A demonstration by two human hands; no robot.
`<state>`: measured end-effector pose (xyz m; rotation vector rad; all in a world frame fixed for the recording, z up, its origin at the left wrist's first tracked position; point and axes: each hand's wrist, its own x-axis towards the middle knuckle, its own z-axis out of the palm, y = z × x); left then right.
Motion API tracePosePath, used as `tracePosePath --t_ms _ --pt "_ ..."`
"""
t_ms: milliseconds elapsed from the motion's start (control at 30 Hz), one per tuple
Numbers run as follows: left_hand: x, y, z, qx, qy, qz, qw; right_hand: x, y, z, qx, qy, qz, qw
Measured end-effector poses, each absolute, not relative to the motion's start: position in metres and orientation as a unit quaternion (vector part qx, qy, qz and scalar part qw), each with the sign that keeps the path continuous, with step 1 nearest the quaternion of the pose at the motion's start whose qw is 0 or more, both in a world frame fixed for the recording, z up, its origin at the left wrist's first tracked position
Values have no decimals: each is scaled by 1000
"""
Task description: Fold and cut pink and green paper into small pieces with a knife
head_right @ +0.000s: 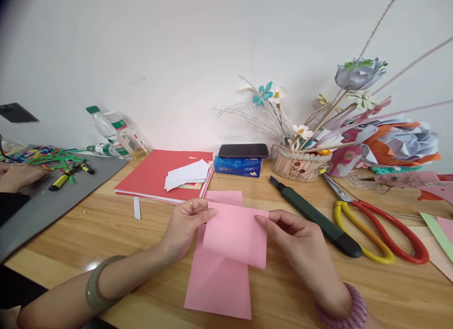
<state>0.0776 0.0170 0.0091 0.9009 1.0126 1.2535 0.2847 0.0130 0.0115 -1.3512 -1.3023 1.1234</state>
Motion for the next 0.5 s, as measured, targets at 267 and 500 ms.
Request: tracePosePath --t_ms 267,500 --pt "79 16 12 375 428 551 610 285 13 10 -545 -532 456 461" --pt "78 17 12 372 436 548 610 284 12 16 -549 -532 450 462"
